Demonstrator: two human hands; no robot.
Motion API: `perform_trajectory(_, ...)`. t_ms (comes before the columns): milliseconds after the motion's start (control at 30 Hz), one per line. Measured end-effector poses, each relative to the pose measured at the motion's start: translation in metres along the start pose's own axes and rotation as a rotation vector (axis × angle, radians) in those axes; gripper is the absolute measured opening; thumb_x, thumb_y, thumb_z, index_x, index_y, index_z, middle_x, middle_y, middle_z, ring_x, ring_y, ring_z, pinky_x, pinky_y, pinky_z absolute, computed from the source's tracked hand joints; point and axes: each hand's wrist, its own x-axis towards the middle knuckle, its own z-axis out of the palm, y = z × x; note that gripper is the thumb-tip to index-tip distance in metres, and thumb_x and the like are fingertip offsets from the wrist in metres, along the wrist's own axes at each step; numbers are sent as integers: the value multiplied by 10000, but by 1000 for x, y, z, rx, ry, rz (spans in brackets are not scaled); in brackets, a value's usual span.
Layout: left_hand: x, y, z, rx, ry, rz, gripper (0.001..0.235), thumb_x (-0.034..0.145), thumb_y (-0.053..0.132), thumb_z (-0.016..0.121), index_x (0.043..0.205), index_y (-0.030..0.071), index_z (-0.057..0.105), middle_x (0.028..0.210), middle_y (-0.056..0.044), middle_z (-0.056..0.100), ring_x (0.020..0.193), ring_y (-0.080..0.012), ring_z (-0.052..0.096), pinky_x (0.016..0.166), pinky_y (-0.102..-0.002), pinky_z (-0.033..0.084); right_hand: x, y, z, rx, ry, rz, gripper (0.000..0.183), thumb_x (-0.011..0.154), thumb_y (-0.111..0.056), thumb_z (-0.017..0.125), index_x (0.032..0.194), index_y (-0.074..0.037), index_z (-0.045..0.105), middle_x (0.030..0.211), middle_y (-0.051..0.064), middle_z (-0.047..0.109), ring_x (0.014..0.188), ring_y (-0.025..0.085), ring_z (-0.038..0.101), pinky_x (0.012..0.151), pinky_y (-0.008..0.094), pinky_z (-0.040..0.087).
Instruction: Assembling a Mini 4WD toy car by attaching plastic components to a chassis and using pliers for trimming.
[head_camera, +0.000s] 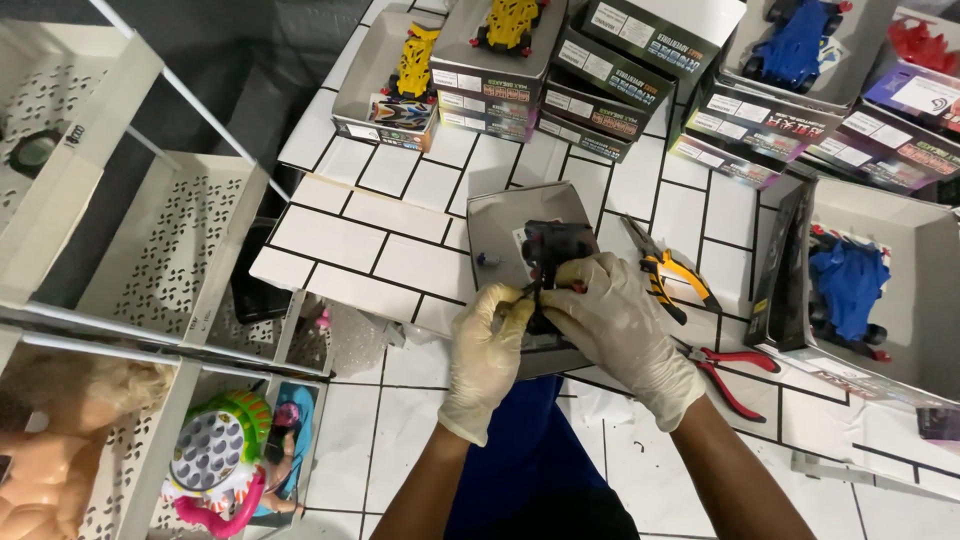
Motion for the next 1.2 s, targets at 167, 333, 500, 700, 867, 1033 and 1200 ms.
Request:
perform_trajectory(167,0,3,-2,7,-17,-8,49,895,21,737,883,36,691,748,-65,603,661,-104,588,590,-263,569,-9,5,9,-98,33,-13,164,875,-238,778,1033,-256,738,1059,17,574,929,261,559,704,378,467)
perform_trajectory(333,-1,2,1,33,-4,25,57,887,29,753,884,40,697,748,-83,618,657,-113,610,573,-262,567,-15,5,15,-88,55,63,216,869,-271,799,1074,-247,734,1058,-4,578,945,233,575,721,366,469)
perform_trajectory(500,-4,0,2,19,-15,50,71,895,25,753,921,36,688,797,-93,629,720,-127,619,617,-270,585,-12,4,9,-53,26,38,221,865,-225,783,1081,-235,739,1063,22,597,946,261,580,769,367,488)
perform_trajectory(700,-1,-2,3,83,-28,123,106,880,-3,760,936,29,675,813,-96,640,748,-149,651,622,-275,592,-3,0,2,90,-55,107,225,828,-212,793,1044,-194,729,1058,44,596,991,294,597,780,368,519)
perform_trajectory(867,-2,-1,2,109,-6,190,123,877,-25,756,943,26,667,819,-99,626,771,-153,651,629,-275,594,-1,-2,-5,102,-93,127,224,821,-214,781,1034,-205,715,1064,46,584,1016,299,586,796,376,528)
perform_trajectory(1033,1,2,0,113,7,220,93,892,11,751,930,45,673,808,-88,623,766,-136,647,613,-256,595,-2,-1,1,46,-85,144,194,858,-222,758,1045,-206,708,1085,32,582,1052,277,577,793,358,532)
perform_trajectory(1200,-1,0,2,159,-15,278,104,896,-20,734,947,33,661,798,-86,618,750,-178,660,624,-274,609,-10,6,11,86,-204,256,245,797,-272,769,1018,-212,683,1085,19,566,1049,267,566,718,376,552)
